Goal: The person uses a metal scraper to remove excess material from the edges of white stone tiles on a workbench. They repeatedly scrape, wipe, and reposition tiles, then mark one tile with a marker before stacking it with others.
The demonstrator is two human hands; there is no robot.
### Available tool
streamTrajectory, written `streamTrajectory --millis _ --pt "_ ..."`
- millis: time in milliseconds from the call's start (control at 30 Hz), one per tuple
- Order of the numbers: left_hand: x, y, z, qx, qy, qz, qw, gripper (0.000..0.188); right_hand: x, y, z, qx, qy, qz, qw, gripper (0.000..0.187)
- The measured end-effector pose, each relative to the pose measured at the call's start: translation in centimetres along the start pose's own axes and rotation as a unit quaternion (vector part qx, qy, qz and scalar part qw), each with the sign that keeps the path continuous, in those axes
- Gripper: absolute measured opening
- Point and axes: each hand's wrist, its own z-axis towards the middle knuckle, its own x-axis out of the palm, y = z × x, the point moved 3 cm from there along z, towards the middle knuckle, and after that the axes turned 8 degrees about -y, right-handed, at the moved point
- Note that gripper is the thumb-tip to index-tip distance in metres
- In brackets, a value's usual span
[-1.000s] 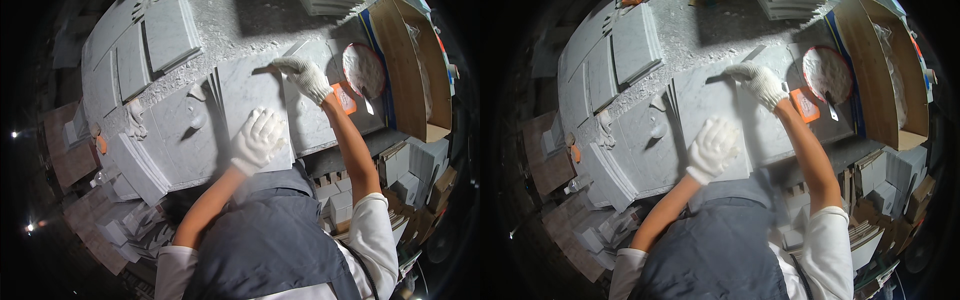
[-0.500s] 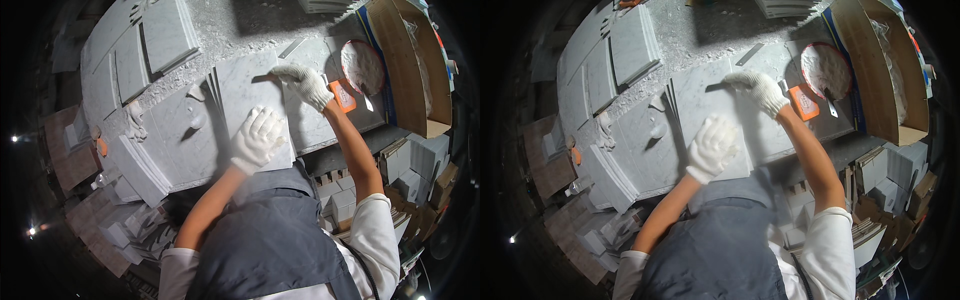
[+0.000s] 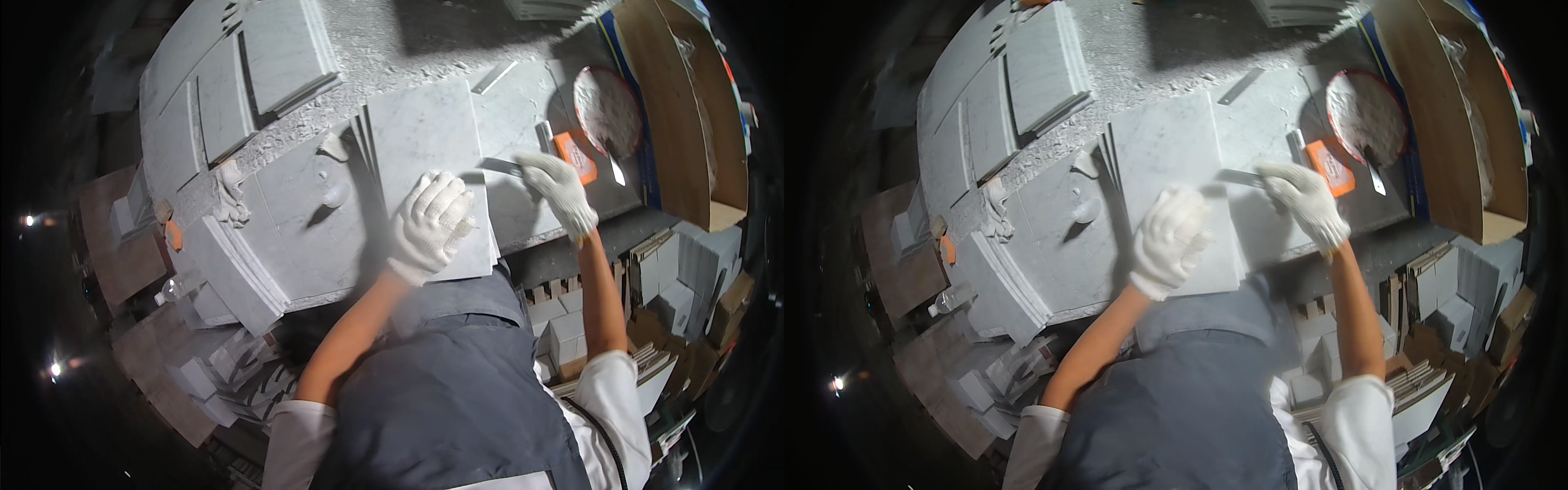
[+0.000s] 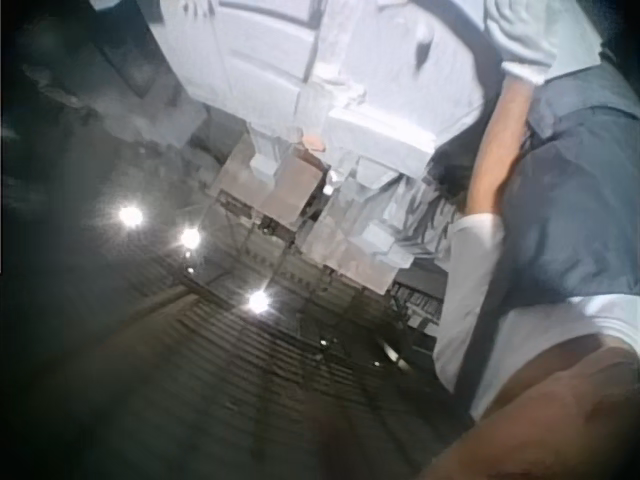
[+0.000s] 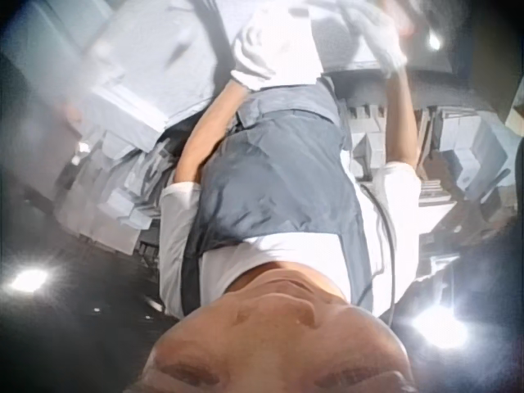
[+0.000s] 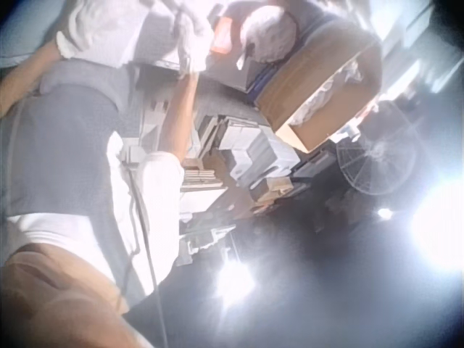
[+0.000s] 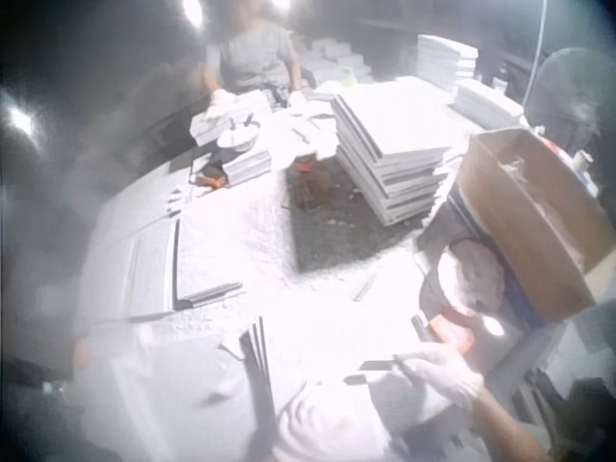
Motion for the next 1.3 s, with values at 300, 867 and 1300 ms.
streamTrajectory --millis 300,867,1300 --pt "4.1 1.5 6.5 -0.027 0.180 0.186 0.966 0.049 2.4 -3.1 -8.3 0.041 -0.246 0.188 0.950 0.044" --pt "1.2 -4.5 0.3 -0.561 0.041 -0.529 0.636 0.027 7.1 1.6 -12.5 0.017 -0.225 -0.056 0.973 0.044" --pt "0.5 -1.6 -0.1 -0.596 0.172 -0.471 0.627 0.057 -9.2 3.5 -5.6 0.010 -0.462 -0.513 0.723 0.056"
